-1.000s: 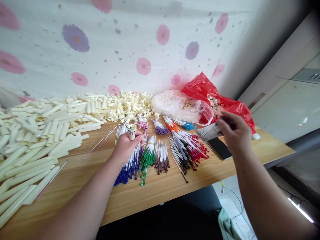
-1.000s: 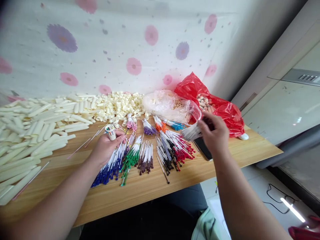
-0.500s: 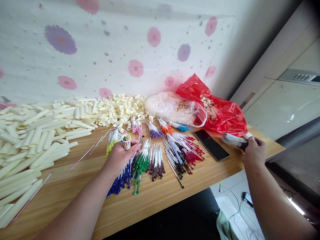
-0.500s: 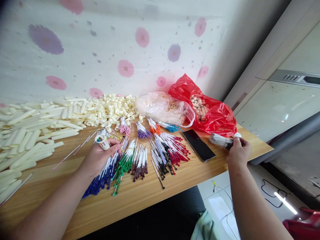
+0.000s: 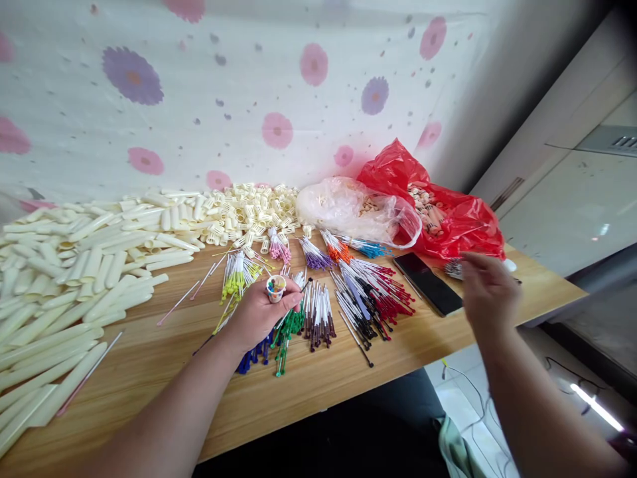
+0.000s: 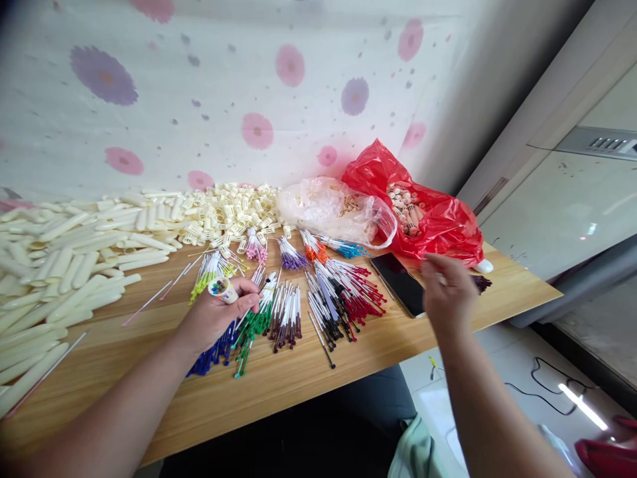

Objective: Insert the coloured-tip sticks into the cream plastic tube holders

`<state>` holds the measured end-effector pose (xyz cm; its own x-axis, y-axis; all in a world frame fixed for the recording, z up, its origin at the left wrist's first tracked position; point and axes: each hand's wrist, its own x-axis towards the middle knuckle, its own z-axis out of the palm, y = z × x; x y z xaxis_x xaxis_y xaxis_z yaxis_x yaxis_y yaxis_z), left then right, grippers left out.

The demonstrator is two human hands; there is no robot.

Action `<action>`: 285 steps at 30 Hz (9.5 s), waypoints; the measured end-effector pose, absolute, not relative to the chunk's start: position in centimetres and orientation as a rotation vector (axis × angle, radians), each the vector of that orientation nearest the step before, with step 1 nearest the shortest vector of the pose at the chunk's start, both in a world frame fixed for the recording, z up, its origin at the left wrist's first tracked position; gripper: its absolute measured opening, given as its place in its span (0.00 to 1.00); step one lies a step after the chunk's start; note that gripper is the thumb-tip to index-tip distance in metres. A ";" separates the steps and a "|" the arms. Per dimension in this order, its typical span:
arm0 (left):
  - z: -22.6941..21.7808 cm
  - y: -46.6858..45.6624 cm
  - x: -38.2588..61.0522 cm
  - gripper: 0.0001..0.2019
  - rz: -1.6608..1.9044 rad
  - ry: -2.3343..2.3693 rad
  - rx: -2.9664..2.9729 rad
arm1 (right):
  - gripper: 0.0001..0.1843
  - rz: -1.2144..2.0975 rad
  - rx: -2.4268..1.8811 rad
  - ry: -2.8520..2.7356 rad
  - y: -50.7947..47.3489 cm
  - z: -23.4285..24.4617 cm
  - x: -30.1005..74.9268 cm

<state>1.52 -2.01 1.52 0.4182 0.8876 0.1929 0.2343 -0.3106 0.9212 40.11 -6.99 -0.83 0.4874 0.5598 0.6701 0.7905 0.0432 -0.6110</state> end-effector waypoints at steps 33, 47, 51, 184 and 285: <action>1.2 -2.3 1.6 0.10 0.970 0.925 1.652 | 0.08 0.947 -0.580 -1.755 -0.4 2.1 20.8; 1.1 -2.3 1.6 0.10 0.931 0.870 1.652 | 0.04 0.827 -0.648 -1.883 -1.1 2.8 20.7; 1.5 -1.9 1.7 0.08 1.067 1.064 1.820 | 0.02 0.653 -0.666 -1.692 -2.5 4.2 21.6; 0.8 -0.7 0.4 0.19 1.276 1.074 2.182 | 0.09 0.076 -2.127 -1.846 -4.9 -1.8 33.0; 1.4 -1.1 -0.1 0.24 1.382 1.202 2.340 | 0.05 0.099 -0.721 -1.913 -2.7 5.8 18.5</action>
<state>-0.14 -1.12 1.41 0.2458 0.7108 0.6591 0.5538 -0.6610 0.5063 18.55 -2.75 5.77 -0.2772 0.5231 0.8059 0.4374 0.8155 -0.3789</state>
